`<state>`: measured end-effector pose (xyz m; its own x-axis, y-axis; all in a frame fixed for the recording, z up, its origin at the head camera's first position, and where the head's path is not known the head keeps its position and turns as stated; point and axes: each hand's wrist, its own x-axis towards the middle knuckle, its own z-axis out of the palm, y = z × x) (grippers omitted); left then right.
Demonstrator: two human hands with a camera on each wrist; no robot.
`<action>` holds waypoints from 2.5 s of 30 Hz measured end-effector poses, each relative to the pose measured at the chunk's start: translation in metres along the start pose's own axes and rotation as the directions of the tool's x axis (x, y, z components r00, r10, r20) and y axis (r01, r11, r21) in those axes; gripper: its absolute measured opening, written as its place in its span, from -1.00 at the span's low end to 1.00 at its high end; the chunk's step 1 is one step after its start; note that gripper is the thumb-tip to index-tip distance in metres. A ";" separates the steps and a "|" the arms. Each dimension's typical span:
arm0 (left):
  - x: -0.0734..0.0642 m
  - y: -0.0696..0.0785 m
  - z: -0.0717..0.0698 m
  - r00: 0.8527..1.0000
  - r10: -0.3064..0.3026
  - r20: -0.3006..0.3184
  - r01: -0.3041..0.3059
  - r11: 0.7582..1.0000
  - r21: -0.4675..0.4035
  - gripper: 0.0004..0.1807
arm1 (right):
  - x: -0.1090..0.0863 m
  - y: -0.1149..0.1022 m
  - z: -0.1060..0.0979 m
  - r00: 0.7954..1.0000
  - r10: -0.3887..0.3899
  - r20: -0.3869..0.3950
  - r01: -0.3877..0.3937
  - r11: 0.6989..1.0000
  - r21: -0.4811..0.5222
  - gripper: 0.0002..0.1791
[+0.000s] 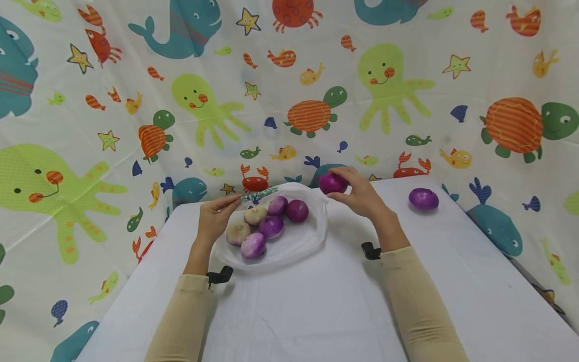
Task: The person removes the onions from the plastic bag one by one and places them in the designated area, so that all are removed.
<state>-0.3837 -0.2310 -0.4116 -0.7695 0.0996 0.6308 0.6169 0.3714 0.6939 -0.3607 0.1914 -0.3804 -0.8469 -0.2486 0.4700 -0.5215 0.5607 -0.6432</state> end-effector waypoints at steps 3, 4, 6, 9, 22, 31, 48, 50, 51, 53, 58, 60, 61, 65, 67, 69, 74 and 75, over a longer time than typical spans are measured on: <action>0.000 0.000 0.000 1.000 -0.003 0.001 0.003 1.000 0.015 -0.81 | -0.002 0.005 -0.003 0.999 0.032 -0.005 -0.032 0.999 -0.006 -0.25; 0.000 0.000 0.000 1.000 -0.004 0.002 0.004 1.000 0.019 -0.81 | -0.002 0.006 -0.005 0.999 0.042 -0.008 -0.042 0.999 -0.004 -0.24; -0.001 0.001 0.000 1.000 -0.002 0.002 0.002 1.000 0.024 -0.81 | -0.003 0.008 -0.007 0.998 0.053 -0.020 -0.053 0.999 0.000 -0.23; -0.001 0.002 0.000 1.000 -0.001 0.004 0.001 1.000 0.022 -0.81 | -0.005 0.015 -0.011 0.998 0.051 -0.048 -0.051 0.999 -0.002 -0.23; -0.001 0.001 0.001 1.000 0.010 -0.001 -0.010 1.000 0.011 -0.82 | -0.016 0.039 -0.031 0.979 0.180 -0.100 -0.184 0.983 -0.025 -0.28; -0.001 0.002 0.001 1.000 0.020 -0.002 -0.020 1.000 0.015 -0.84 | -0.024 0.051 -0.042 0.942 0.305 -0.137 -0.321 0.941 -0.107 -0.28; -0.003 0.023 0.002 1.000 -0.007 0.004 0.007 0.999 0.032 -0.83 | -0.033 0.069 -0.055 0.864 0.478 -0.156 -0.497 0.859 -0.119 -0.19; -0.005 0.033 0.001 1.000 -0.021 0.007 0.021 0.999 0.038 -0.83 | -0.035 0.072 -0.056 0.863 0.477 -0.167 -0.498 0.859 -0.120 -0.20; -0.005 0.037 0.001 1.000 -0.021 0.007 0.021 0.999 0.032 -0.83 | -0.036 0.074 -0.057 0.863 0.475 -0.173 -0.497 0.859 -0.121 -0.21; -0.005 0.033 0.001 1.000 -0.025 0.004 0.025 0.999 0.038 -0.83 | -0.037 0.077 -0.057 0.862 0.472 -0.186 -0.498 0.858 -0.128 -0.22; -0.002 0.010 0.003 0.999 -0.033 -0.005 0.033 0.997 0.068 -0.82 | -0.041 0.083 -0.058 0.846 0.503 -0.175 -0.528 0.837 -0.146 -0.20; -0.002 0.005 0.003 1.000 -0.031 -0.004 0.031 0.997 0.071 -0.82 | -0.042 0.085 -0.058 0.837 0.524 -0.161 -0.545 0.826 -0.145 -0.18; -0.001 0.003 0.003 1.000 -0.030 -0.005 0.030 0.997 0.068 -0.83 | -0.042 0.085 -0.058 0.832 0.532 -0.155 -0.552 0.821 -0.144 -0.17; -0.001 0.001 0.001 1.000 -0.015 0.000 0.015 0.999 0.043 -0.84 | -0.044 0.087 -0.057 0.817 0.557 -0.148 -0.575 0.806 -0.143 -0.14; -0.001 0.001 0.001 1.000 -0.005 0.003 0.005 0.999 0.038 -0.84 | -0.044 0.088 -0.057 0.808 0.570 -0.148 -0.588 0.796 -0.144 -0.12; -0.001 0.000 0.001 1.000 0.001 0.006 -0.002 0.999 0.036 -0.84 | -0.045 0.091 -0.056 0.800 0.582 -0.147 -0.600 0.786 -0.149 -0.10; -0.001 0.000 0.001 1.000 0.006 0.011 -0.006 0.999 0.042 -0.84 | -0.048 0.096 -0.054 0.788 0.599 -0.144 -0.616 0.766 -0.183 -0.11; -0.001 0.000 0.001 1.000 0.007 0.012 -0.007 0.999 0.042 -0.84 | -0.049 0.097 -0.054 0.786 0.600 -0.146 -0.618 0.764 -0.188 -0.11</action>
<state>-0.3832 -0.2302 -0.4120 -0.7674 0.1127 0.6312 0.6148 0.4089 0.6744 -0.3641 0.3004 -0.4329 -0.9640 0.2562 0.0717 0.1444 0.7303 -0.6677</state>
